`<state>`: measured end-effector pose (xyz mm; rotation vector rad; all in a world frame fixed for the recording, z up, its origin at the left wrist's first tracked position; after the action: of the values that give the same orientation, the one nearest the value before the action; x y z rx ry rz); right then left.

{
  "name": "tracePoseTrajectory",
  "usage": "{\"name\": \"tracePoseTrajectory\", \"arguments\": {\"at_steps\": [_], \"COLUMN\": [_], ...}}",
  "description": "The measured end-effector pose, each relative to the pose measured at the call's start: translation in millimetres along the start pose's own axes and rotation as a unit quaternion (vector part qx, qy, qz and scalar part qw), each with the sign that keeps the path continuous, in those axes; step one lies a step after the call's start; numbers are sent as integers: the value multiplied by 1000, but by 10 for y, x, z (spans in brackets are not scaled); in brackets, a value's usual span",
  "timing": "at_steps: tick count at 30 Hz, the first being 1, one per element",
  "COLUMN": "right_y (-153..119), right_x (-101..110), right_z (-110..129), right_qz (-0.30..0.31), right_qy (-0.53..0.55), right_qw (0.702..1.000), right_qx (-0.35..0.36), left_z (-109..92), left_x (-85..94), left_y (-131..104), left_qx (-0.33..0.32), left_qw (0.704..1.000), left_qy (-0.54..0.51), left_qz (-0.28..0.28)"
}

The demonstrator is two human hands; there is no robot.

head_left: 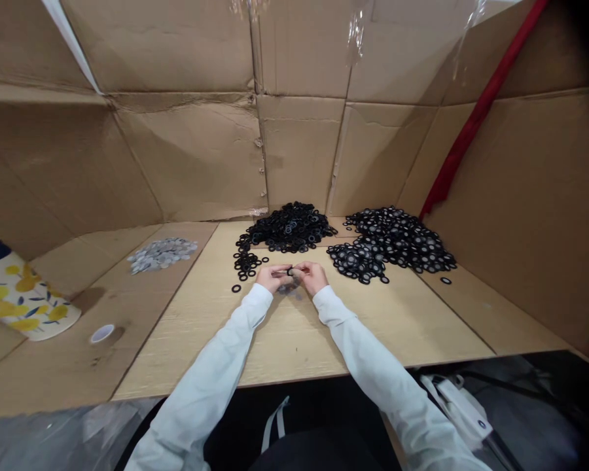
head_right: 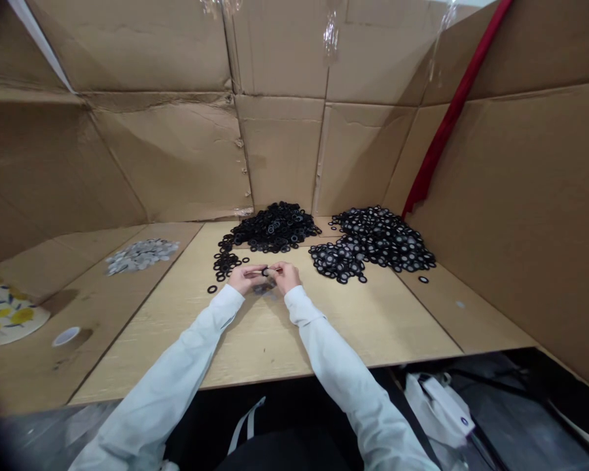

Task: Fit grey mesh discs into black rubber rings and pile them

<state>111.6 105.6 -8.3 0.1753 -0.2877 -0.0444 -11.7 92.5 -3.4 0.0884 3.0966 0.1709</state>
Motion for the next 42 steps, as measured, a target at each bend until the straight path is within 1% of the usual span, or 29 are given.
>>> {"name": "tracePoseTrajectory", "arguments": {"at_steps": [3, 6, 9, 11, 13, 15, 17, 20, 24, 28, 30, 32, 34, 36, 39, 42], "right_y": [-32, -14, 47, 79, 89, 78, 61, 50, 67, 83, 83, 82, 83, 85, 81, 67], "right_x": [28, 41, -2, -29, -39, -24, 15, 53, 33, 32, 9, -22, -41, -34, 2, 54], "right_z": [60, 22, -59, -93, -76, -10, 48, 56, 23, -38, -75, -108, -122, -108, -59, -41], "right_qz": [-16, -17, 23, 49, 64, 62, 39, 6, 15, 14, 24, 36, 41, 35, 17, -21], "right_qy": [-36, -1, 38, 37, 40, 56, 77, 95, 114, 156, 185, 208, 216, 209, 185, 163], "right_qw": [999, 1000, 999, 998, 997, 996, 996, 995, 993, 988, 982, 977, 975, 977, 983, 986], "right_qx": [22, 13, -2, -9, -4, 15, 25, 5, -4, -4, -11, -24, -31, -24, 0, 0], "left_z": [-18, -69, -140, -200, -229, -201, -113, 34, 108, 165, 176, 162, 131, 105, 94, 103], "left_x": [1, -1, -18, -21, -13, 6, 20, 8, -4, -71, -98, -95, -69, -45, -36, -33], "left_y": [-5, -5, -10, -16, -16, -4, 17, 32, 19, -14, -22, -24, -27, -28, -19, -3], "left_qx": [-6, -23, -43, -66, -79, -70, -34, 29, 62, 89, 85, 66, 47, 38, 38, 27], "left_qw": [1000, 1000, 998, 997, 995, 997, 999, 994, 987, 981, 981, 983, 984, 985, 988, 992], "left_qy": [4, 19, 34, 44, 52, 35, -17, -101, -146, -171, -172, -171, -167, -161, -146, -121], "left_qz": [2, 3, 13, 19, 19, 12, 4, 6, 3, 12, 6, -18, -46, -58, -40, -28]}}
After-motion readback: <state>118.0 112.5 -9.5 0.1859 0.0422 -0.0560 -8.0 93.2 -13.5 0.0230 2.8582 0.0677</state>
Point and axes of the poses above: each hand's wrist, its own y-axis towards the middle knuckle, its own x-axis out of the back of the hand, z = x × y, the point moved 7 cm from there along y, towards the middle knuckle, and after that the axes turned 5 degrees about -x, right-handed, at the moved point
